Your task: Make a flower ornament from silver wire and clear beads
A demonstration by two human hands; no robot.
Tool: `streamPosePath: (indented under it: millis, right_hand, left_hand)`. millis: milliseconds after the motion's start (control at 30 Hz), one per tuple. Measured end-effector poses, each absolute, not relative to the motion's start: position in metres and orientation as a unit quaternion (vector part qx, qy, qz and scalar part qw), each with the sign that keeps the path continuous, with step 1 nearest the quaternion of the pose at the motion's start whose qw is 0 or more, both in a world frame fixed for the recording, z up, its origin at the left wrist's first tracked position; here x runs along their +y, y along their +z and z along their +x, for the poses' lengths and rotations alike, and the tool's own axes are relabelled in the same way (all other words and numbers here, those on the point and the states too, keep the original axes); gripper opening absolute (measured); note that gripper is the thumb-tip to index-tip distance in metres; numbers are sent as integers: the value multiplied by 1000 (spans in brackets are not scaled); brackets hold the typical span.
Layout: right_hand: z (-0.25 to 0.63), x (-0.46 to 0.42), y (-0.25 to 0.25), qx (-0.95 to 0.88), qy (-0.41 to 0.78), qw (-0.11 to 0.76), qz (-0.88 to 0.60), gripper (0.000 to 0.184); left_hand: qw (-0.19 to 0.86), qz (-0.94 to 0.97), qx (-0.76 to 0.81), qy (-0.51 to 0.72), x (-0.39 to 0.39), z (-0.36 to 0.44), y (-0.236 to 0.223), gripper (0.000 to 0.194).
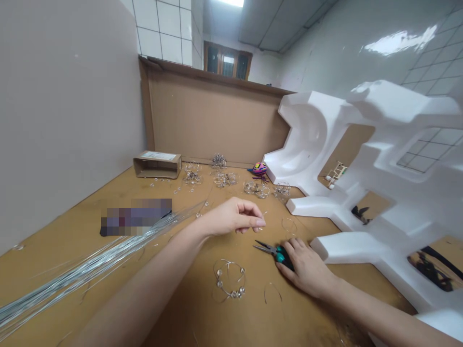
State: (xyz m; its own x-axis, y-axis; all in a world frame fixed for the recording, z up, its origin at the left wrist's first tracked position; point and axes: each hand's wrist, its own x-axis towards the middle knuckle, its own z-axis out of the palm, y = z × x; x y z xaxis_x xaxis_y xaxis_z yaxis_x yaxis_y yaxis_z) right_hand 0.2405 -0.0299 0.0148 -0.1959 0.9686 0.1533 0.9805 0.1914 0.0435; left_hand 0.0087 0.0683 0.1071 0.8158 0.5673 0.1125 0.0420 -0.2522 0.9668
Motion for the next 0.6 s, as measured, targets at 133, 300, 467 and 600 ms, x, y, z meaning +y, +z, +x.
streamPosePath:
  millis: [133,300,467,600]
  right_hand:
    - [237,-32,14,-778,-73,56,-622,34]
    - [235,-29,30,-783,-3,111,-612,33]
    - [223,-22,75,-711,171,279,-623,36]
    - [204,-21,91,-638,278,333,-636,42]
  left_hand:
    - [556,782,197,203,67,11,107,13]
    - [513,812,221,169,65,13,106,14]
    - [463,853,202,128,68,13,101,16]
    - [315,908,239,139,69,17,88,16]
